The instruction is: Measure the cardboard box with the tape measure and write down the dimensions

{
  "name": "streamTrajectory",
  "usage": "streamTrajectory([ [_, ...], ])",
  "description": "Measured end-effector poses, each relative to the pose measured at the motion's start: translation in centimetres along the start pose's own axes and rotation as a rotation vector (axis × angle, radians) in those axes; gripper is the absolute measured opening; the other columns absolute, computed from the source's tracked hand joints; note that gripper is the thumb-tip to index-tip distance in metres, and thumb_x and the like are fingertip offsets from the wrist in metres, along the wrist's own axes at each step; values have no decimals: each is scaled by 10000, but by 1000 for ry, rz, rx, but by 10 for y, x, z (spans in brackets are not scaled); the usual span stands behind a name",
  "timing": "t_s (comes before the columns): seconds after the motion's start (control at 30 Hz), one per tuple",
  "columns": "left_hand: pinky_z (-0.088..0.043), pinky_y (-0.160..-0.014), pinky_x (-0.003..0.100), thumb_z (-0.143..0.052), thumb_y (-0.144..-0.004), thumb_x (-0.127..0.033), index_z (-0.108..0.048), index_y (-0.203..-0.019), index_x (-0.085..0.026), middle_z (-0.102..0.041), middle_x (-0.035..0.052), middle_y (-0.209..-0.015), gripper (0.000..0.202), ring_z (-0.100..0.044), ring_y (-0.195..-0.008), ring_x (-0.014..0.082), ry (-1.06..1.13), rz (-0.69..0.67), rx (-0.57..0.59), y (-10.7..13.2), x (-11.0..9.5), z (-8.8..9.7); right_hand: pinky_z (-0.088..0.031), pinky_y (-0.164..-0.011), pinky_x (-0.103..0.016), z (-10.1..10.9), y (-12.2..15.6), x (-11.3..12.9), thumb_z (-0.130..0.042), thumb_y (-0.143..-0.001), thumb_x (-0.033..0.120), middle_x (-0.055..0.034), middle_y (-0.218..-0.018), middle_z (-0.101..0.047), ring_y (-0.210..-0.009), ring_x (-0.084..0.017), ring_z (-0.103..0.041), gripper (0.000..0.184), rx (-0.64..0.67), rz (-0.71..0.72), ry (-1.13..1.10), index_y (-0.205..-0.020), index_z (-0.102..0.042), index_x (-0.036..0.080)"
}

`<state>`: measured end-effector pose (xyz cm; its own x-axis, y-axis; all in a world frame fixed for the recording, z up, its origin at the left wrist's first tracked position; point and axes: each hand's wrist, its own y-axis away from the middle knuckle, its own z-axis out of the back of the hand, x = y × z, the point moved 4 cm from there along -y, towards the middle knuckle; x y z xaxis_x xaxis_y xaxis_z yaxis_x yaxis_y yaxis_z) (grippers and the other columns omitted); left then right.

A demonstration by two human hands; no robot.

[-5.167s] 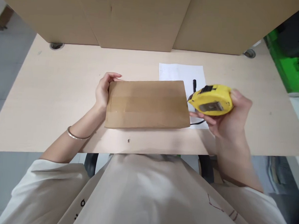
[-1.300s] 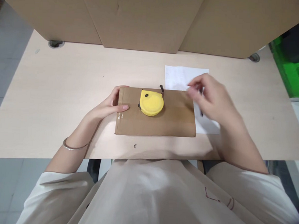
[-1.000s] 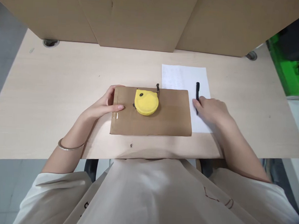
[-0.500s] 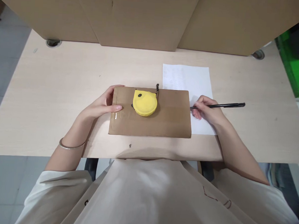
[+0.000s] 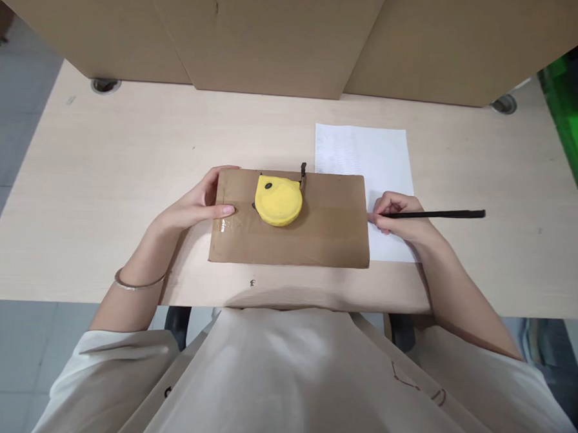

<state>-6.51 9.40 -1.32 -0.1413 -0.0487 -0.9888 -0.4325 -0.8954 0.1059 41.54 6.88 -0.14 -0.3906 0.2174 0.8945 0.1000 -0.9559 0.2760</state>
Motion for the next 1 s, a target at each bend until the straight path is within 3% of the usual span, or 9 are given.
streamTrajectory([
  [0.23, -724, -1252, 548, -1161, -817, -652, -700, -1661, -327, -731, 174, -1784, 1015, -715, -1663, 494, -26, 27, -5, 2, -5, -2, -263, -575, -305, 2, -2, 2, -1080, -687, 433, 13, -599, -506, -578, -123, -399, 553, -41, 79, -7, -595, -559, 272],
  [0.47, -729, -1222, 517, -1163, -827, -617, -703, -1665, -333, -735, 166, -1784, 998, -731, -1632, 478, -15, 0, 7, 1, -1, 0, -321, -552, -321, -1, -1, -1, -1104, -682, 495, 1, -581, -575, -544, -140, -450, 521, 23, 26, -34, -633, -633, 279],
  [0.63, -712, -1254, 514, -1146, -856, -617, -687, -1684, -334, -722, 168, -1798, 988, -707, -1667, 475, -20, -2, 21, 1, 0, -1, -276, -592, -311, 1, -3, -5, -1092, -676, 436, 0, -624, -560, -577, -119, -416, 541, -11, 24, 4, -609, -583, 265],
  [0.8, -699, -1275, 534, -1133, -874, -622, -654, -1707, -316, -705, 179, -1806, 1009, -682, -1687, 487, -26, 1, 36, 1, -1, -2, -267, -587, -303, 4, -7, -9, -1125, -672, 521, 19, -587, -506, -565, -111, -393, 644, 2, 96, -16, -598, -537, 269],
  [1.0, -695, -1283, 568, -1128, -873, -632, -654, -1705, -313, -706, 189, -1797, 1009, -682, -1679, 498, -39, -12, 41, 0, 0, 0, -292, -580, -301, 0, -7, -12, -1157, -683, 621, 8, -597, -558, -559, -122, -427, 676, 67, 48, 13, -630, -584, 266],
])
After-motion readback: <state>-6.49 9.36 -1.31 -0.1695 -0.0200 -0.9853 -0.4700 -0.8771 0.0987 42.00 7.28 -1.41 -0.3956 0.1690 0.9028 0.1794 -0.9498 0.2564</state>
